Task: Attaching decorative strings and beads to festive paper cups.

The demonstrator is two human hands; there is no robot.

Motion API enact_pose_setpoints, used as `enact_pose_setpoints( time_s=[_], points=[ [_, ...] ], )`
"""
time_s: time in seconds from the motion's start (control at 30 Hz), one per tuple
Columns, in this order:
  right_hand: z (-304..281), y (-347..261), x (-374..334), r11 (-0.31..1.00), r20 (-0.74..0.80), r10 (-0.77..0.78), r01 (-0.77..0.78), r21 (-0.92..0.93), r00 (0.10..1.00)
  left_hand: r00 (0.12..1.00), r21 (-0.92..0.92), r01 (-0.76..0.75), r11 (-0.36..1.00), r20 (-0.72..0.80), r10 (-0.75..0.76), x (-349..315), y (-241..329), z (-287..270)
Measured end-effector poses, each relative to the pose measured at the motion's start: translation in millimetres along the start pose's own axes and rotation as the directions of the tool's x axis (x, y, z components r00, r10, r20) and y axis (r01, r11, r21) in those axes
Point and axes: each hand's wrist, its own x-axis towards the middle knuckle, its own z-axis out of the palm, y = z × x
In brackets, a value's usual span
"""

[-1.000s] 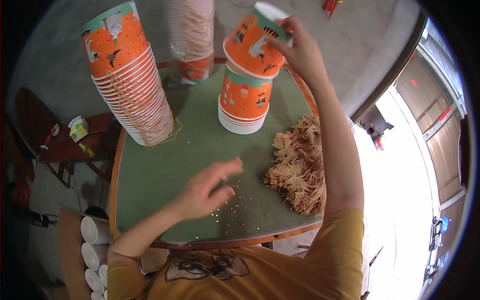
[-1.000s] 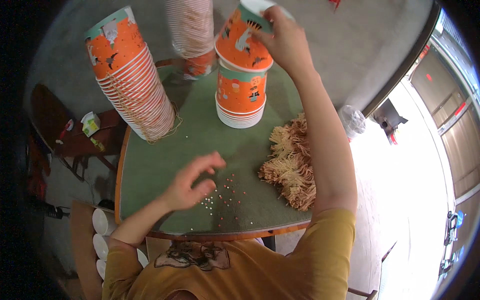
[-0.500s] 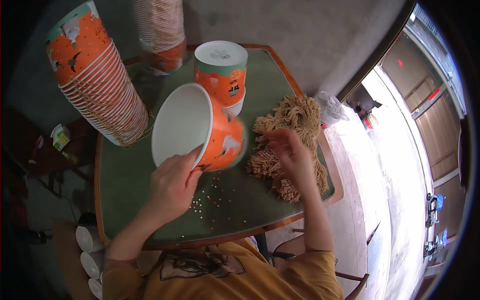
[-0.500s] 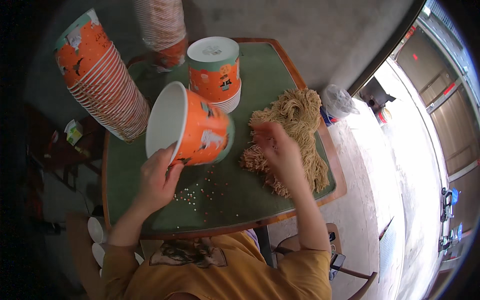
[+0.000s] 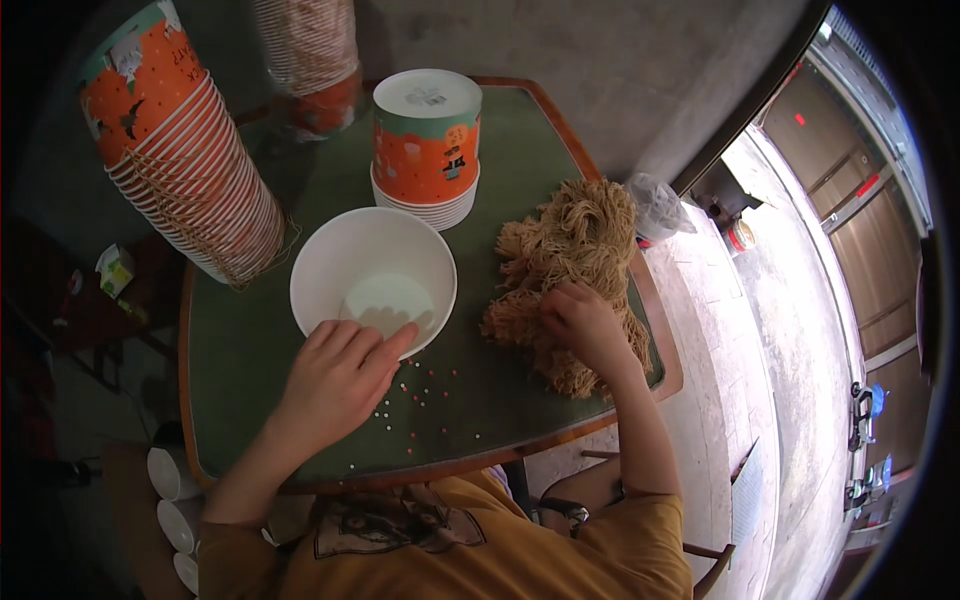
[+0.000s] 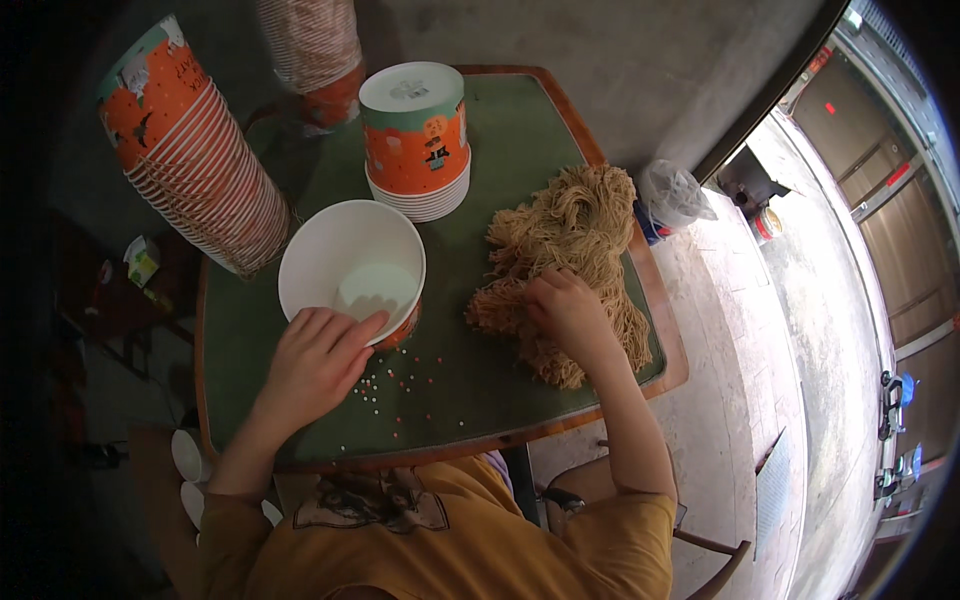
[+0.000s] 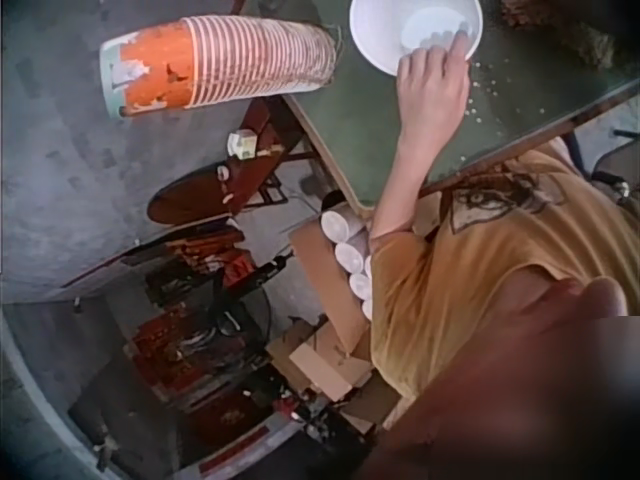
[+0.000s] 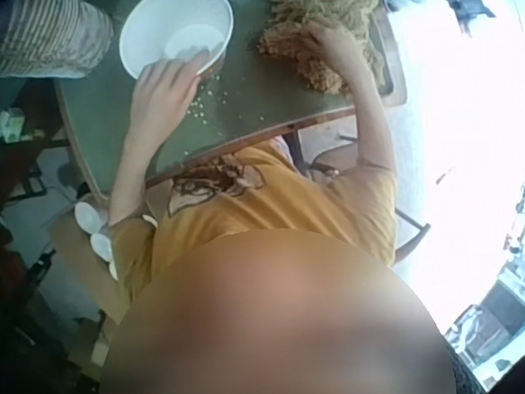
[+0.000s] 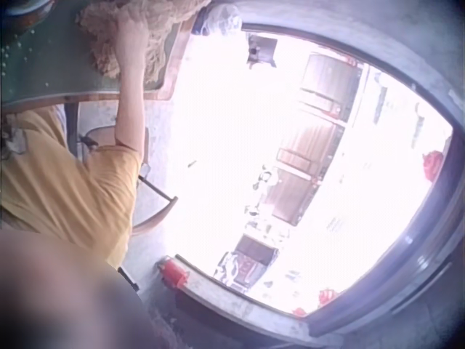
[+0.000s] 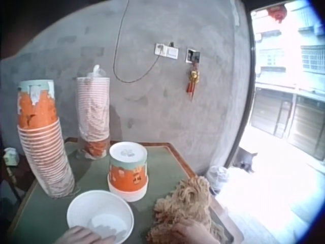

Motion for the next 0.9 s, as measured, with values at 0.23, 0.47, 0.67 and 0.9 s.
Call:
enact_pose_setpoints(
  time_s=[0.23,0.47,0.67,0.9],
  points=[
    [1,-68,2,0.959,-0.271,-0.229,0.265,0.102,0.935,0.996,-0.103,-0.008,0.995,-0.094,-0.002,2,1,-5],
    [27,-175,-6,0.613,-0.192,-0.204,0.278,0.739,0.960,0.972,-0.618,0.019,0.786,-0.174,-0.160,-21,15,-24],
    [39,-180,-13,0.592,-0.137,-0.044,0.136,0.794,0.990,0.900,-0.811,0.378,0.447,0.209,-0.383,-45,26,-30],
    [38,-173,-16,0.637,-0.079,0.007,0.057,0.769,0.997,0.951,-0.690,0.185,0.700,-0.054,-0.305,-36,29,-11]
  ],
)
